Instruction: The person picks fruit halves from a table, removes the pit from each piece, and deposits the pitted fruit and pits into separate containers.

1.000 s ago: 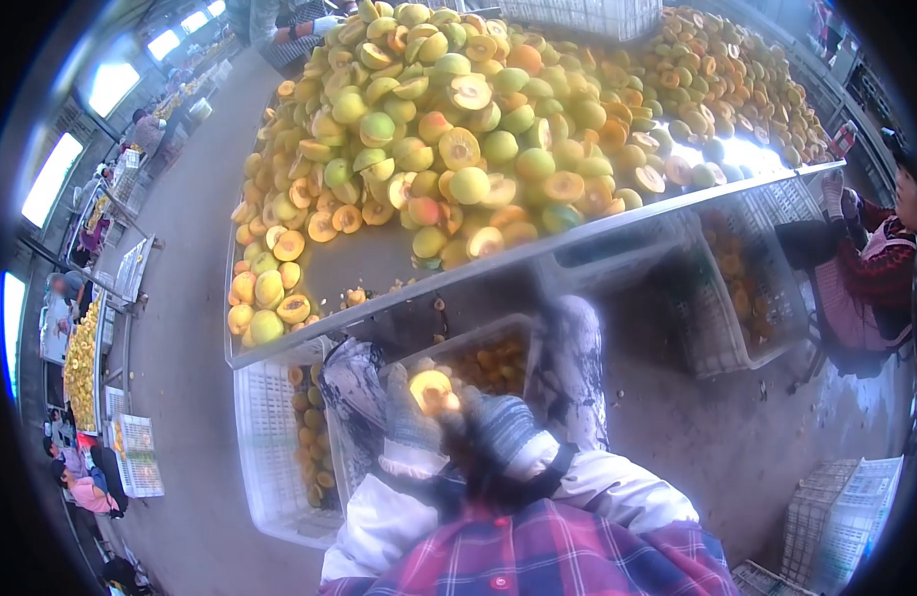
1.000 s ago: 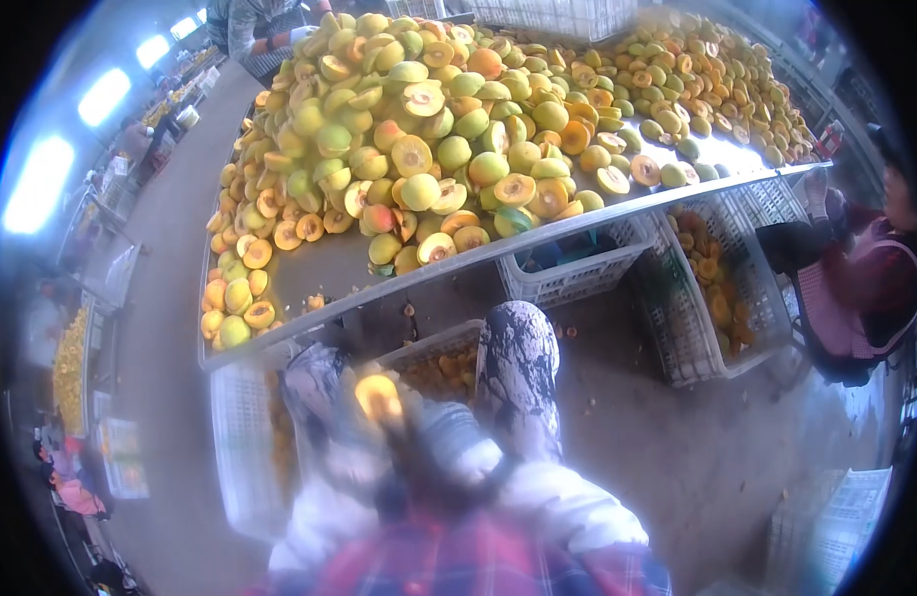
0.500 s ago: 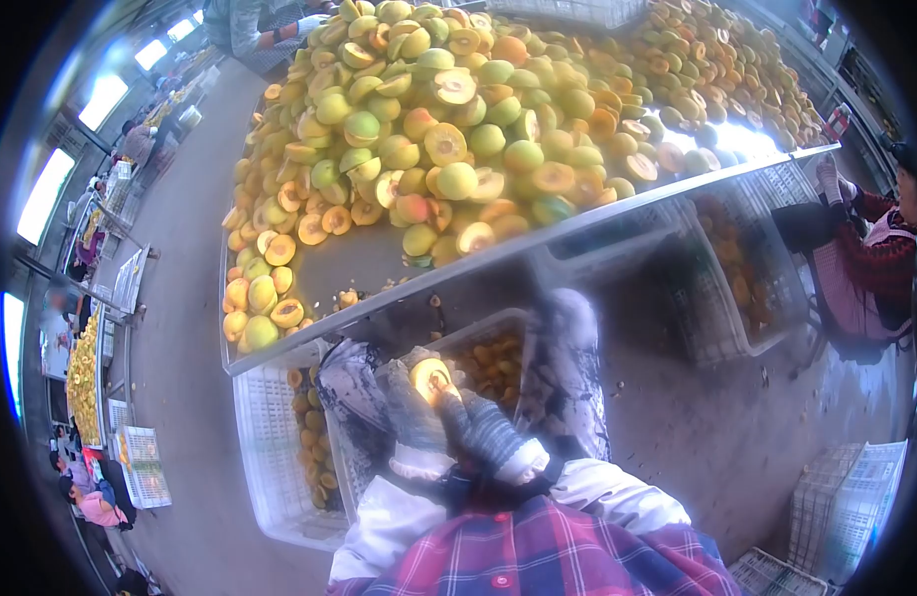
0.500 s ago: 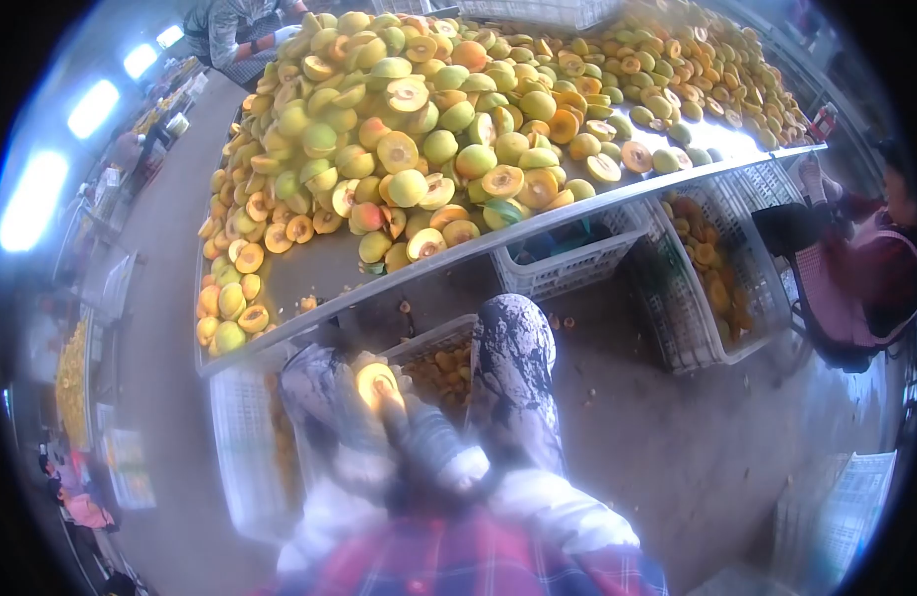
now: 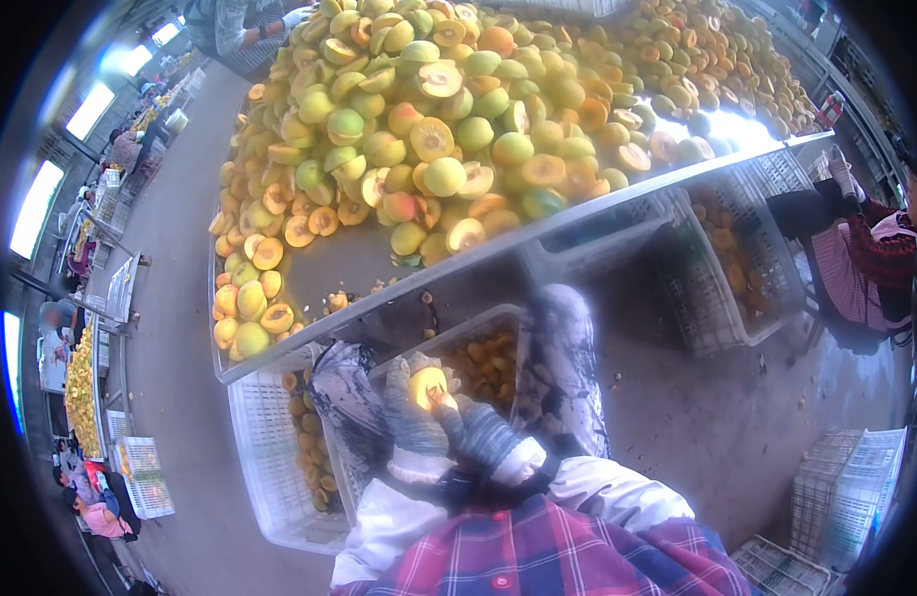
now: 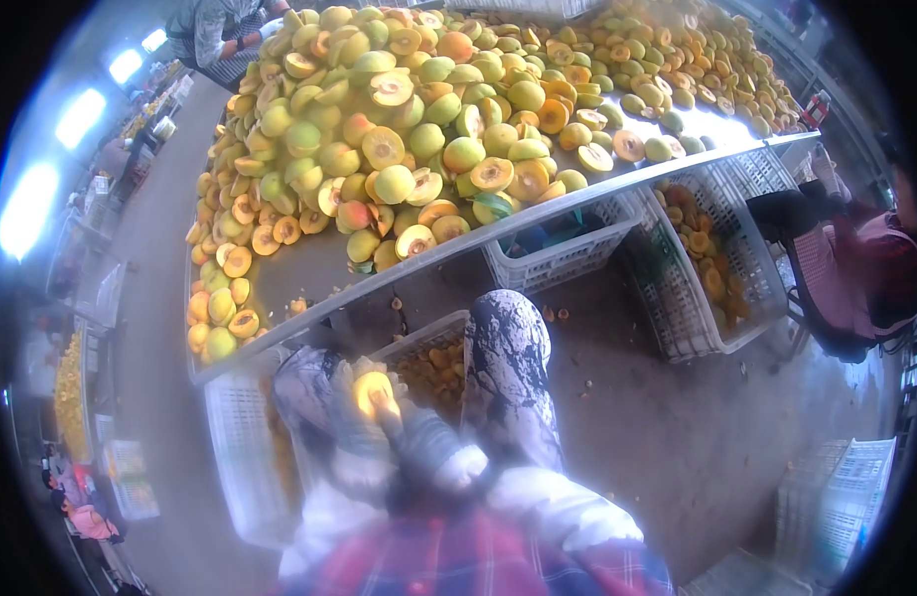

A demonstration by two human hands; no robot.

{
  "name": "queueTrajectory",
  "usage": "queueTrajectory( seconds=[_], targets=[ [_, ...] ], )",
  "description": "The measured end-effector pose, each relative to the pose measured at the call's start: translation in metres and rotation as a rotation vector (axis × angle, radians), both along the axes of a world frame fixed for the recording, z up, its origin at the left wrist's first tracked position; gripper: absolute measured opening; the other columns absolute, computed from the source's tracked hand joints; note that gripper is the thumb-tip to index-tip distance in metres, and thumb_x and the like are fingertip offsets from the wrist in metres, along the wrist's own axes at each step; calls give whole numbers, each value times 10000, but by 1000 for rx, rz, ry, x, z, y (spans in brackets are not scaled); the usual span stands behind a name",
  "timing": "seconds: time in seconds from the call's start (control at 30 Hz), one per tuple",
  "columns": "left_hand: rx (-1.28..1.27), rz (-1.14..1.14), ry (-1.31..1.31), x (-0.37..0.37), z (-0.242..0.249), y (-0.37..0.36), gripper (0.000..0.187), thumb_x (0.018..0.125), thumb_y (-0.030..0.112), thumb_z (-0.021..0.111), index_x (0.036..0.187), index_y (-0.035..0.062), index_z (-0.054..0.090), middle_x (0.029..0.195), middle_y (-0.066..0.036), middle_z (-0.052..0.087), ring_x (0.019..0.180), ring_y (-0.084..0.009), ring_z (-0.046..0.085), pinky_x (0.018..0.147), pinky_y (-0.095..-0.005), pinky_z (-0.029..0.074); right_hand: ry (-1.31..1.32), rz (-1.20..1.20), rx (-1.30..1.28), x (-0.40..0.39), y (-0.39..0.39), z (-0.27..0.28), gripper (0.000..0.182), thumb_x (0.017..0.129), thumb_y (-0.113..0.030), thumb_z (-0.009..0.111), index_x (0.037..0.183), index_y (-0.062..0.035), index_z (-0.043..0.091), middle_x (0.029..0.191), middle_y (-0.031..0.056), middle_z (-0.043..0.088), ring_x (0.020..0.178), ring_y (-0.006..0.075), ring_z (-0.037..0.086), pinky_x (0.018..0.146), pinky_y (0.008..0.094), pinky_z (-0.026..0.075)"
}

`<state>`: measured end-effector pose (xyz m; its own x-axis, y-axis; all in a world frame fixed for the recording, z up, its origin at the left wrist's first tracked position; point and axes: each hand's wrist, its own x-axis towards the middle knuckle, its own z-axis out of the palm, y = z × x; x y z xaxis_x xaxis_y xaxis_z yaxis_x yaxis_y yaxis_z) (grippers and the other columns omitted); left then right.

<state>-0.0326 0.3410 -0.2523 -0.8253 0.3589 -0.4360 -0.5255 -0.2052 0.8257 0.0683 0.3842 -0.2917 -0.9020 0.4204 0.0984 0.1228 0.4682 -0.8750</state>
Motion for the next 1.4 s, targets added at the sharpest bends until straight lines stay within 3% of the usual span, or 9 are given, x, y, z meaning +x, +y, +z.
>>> queueTrajectory(
  seconds=[0.13,0.3,0.4,0.6,0.67,0.87,0.93,1.03,1.4],
  targets=[
    [-34,-56,140,-6,-1,-3,366,957,358,499,1025,16,610,932,-122,633,790,-226,617,704,-336,538,83,-38,141,7,8,36,358,972,-283,493,1216,-26,544,879,187,609,711,312,576,685,377,478],
    [-61,-4,-241,-13,44,18,366,934,379,542,937,25,634,828,-101,645,714,-191,609,647,-296,515,-181,-5,-827,-6,15,41,516,986,-520,440,982,-42,634,706,14,547,652,138,479,634,316,411],
    [-27,-152,272,-7,31,11,390,930,398,557,888,21,648,785,-93,640,709,-190,605,634,-297,509,-31,170,-655,-8,28,43,495,994,-498,435,1014,-44,632,737,22,575,673,145,513,645,303,422],
    [-81,-345,-6,-42,28,-7,440,934,421,561,830,10,677,744,-75,645,658,-174,593,613,-298,496,-168,239,-279,-9,38,68,474,1003,-453,447,1122,-32,631,935,45,689,855,194,612,771,334,464],
    [-133,-232,25,-43,3,-8,443,934,423,562,829,11,683,738,-68,646,652,-167,592,607,-296,491,-102,113,-1129,-16,16,65,492,1001,-467,448,1127,-29,632,922,47,672,843,175,595,764,325,460],
    [-338,-253,386,-17,77,11,480,949,438,542,811,6,701,672,-57,650,603,-157,590,596,-293,473,-58,157,-732,-14,1,-18,443,1015,-412,441,1143,-22,609,950,52,641,839,161,579,761,300,465],
    [-567,-348,737,-13,99,15,509,975,433,501,766,20,712,667,-70,674,595,-164,601,607,-301,478,529,197,775,-12,5,-45,383,1004,-335,479,1166,-9,598,1036,105,631,885,203,600,783,307,479],
    [-742,-258,838,1,124,22,541,993,430,466,732,29,718,672,-78,689,603,-178,616,619,-308,484,152,316,125,-13,17,-9,344,980,-235,496,1210,9,570,1101,158,612,946,247,615,811,300,490],
    [-330,-301,276,-38,70,8,505,978,406,491,707,14,660,631,-95,652,527,-194,600,522,-295,502,-196,499,493,-26,18,-7,583,942,-181,523,1421,73,311,1374,183,464,1307,246,435,1011,313,414]
  ],
)
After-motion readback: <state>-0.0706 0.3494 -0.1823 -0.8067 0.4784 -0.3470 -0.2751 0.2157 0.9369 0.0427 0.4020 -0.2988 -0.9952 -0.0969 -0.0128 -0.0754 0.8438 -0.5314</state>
